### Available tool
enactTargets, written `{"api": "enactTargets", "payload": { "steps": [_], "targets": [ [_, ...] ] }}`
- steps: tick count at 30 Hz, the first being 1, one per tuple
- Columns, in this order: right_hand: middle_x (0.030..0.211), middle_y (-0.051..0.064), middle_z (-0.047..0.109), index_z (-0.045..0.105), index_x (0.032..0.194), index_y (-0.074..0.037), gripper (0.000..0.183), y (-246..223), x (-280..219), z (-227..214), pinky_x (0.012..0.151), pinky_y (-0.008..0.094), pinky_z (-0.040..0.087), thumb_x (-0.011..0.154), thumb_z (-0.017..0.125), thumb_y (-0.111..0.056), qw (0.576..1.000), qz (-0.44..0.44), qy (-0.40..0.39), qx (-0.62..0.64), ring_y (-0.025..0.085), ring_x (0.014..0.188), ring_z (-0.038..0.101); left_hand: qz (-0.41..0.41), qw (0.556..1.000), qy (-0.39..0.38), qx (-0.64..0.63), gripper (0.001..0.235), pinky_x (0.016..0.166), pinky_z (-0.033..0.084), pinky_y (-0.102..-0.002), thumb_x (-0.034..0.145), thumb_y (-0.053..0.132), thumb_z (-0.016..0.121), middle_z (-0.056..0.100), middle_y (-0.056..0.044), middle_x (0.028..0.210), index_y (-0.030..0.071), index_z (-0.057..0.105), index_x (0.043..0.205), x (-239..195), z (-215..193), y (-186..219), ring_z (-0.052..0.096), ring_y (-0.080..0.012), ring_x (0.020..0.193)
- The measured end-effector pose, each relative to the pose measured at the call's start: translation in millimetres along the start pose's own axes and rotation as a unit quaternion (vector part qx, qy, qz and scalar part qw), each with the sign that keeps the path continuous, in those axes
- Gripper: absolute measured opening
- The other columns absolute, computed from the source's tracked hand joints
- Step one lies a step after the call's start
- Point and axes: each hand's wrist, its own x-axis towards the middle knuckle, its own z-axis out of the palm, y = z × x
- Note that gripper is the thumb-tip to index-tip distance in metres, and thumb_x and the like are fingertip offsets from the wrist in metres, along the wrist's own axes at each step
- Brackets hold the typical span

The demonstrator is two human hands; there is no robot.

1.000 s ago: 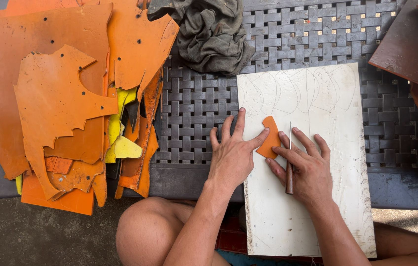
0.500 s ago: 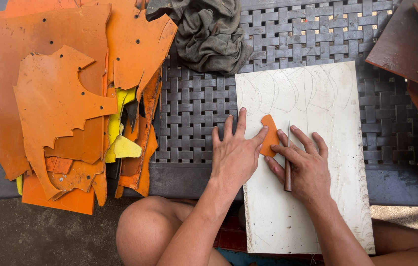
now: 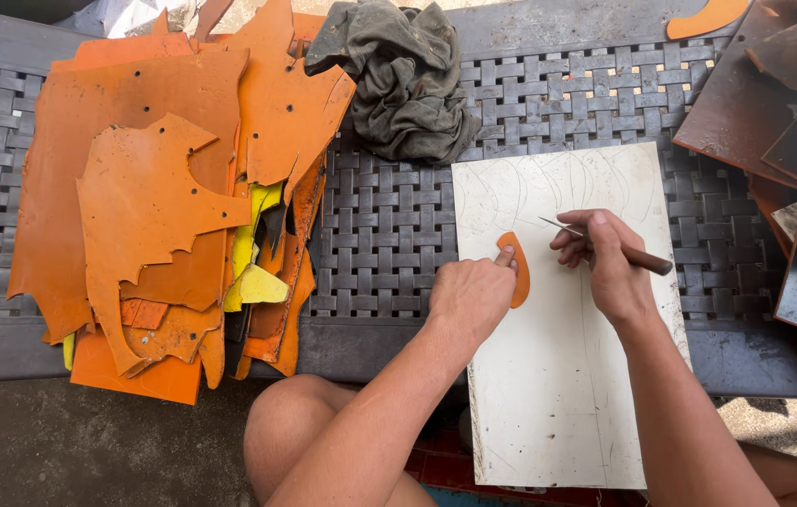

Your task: The person uses a sharp awl to cut a small orange leather piece on a white board, following a pre-drawn outline. They repeatedly reposition the piece and the tool to trace the shape, occasionally wiping the board with a cloth.

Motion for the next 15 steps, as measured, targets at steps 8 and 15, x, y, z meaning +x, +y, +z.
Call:
{"api": "enactTargets", "payload": {
  "steps": [8,15],
  "targets": [
    [0.088,0.012,0.075,0.073,0.099,0.002,0.038,-1.2,13.1,10.9,0.073,0.03,0.054,0.104,0.046,-0.024,0.996,0.054,-0.047,-0.049,0.015,0.074,0.064,-0.007,1.0,-0.025,-0.014,0.056,0.052,0.058,-0.039,0.104,0.013,0.041,0.071,-0.007,0.069,0.009,0.031,0.159,1.0,-2.3,-1.7,0.071,-0.0223,0.06],
    [0.086,0.012,0.075,0.074,0.098,0.002,0.038,-1.3,9.8,13.9,0.072,0.031,0.055,0.105,0.05,-0.027,0.994,0.042,-0.046,-0.091,0.015,0.074,0.064,-0.005,0.999,-0.042,-0.006,0.055,0.045,0.057,-0.036,0.105,0.012,0.041,0.069,-0.008,0.064,0.009,0.029,0.159,1.9,-6.1,-0.4,0.068,-0.0197,0.053]
  ]
}}
